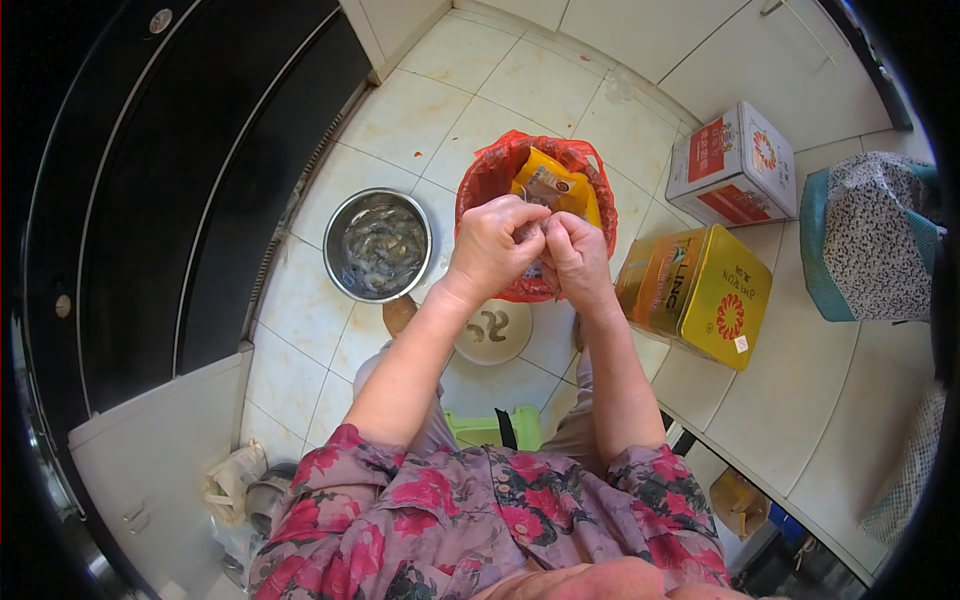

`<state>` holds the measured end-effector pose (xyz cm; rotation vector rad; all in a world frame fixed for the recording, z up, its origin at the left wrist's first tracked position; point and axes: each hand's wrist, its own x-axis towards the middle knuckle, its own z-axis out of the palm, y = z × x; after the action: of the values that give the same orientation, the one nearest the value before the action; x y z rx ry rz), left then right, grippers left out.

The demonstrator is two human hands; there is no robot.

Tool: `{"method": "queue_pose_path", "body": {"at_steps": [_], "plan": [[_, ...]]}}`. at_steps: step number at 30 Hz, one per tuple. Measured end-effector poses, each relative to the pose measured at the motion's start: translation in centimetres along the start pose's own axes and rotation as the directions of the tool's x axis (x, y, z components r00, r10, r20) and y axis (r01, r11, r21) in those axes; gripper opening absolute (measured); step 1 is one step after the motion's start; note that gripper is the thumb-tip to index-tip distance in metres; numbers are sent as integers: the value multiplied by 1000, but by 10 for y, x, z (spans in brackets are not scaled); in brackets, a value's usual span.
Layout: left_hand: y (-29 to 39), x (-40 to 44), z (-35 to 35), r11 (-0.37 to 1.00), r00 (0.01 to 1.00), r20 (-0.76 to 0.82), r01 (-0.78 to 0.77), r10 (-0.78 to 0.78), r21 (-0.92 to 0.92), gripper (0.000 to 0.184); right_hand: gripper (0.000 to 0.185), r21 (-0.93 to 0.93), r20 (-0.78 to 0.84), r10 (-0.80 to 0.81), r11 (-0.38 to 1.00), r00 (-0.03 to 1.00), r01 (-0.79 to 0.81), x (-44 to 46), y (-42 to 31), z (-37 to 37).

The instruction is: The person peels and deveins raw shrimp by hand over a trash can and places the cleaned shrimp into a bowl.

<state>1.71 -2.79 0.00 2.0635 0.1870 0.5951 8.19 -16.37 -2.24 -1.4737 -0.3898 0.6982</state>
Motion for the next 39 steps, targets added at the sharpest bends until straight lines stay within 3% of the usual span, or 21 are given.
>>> {"method": "queue_pose_path", "body": {"at_steps": [5,8,10,11,14,18,20,23,27,29,30,32,33,35,39], "plan": [[-5,0,4,990,989,-71,-126,130,55,13,29,69,11,3,998,1000,-3,0,-3,1],[-8,1,0,993,987,-119,-106,111,48,18,27,147,27,53,988,998,-56,-4,-7,-2],[-11,7,-13,997,976,-213,56,-42,59,19,26,193,38,86,977,996,-92,-7,-12,-7],[-13,7,-13,997,976,-213,56,-42,59,19,26,255,57,109,960,992,-120,-9,-15,-10],[-11,5,-9,959,973,-101,182,-207,-216,17,30,346,66,113,929,991,-129,-9,-18,-12],[-15,6,1,957,974,-34,214,-225,-196,22,40,438,55,141,886,989,-150,-7,-25,-13],[-19,4,10,1000,996,-91,16,-18,-18,23,41,452,64,149,877,987,-162,-7,-29,-16],[-17,2,9,996,996,-90,0,8,85,24,42,518,80,120,843,990,-144,-3,-24,-17],[-19,7,-3,997,1000,-14,22,-23,-75,20,44,621,69,65,778,996,-93,-1,-23,-18],[-17,5,-5,979,981,11,192,-192,-70,17,43,614,86,40,785,995,-85,0,-20,-20],[-18,4,-4,979,981,10,192,-192,-70,17,42,606,104,16,792,994,-76,0,-18,-21],[-22,1,-1,869,922,90,385,-376,-310,21,43,595,126,14,799,992,-86,-1,-18,-19],[-19,2,-2,869,922,89,384,-376,-311,21,44,584,146,12,806,989,-96,-2,-17,-18],[-9,4,-7,542,765,416,643,-492,-541,25,46,564,155,14,820,988,-100,-2,-12,-17],[8,4,-16,457,738,585,671,-335,-584,26,53,445,104,49,891,993,-91,-2,-15,-8]]}}
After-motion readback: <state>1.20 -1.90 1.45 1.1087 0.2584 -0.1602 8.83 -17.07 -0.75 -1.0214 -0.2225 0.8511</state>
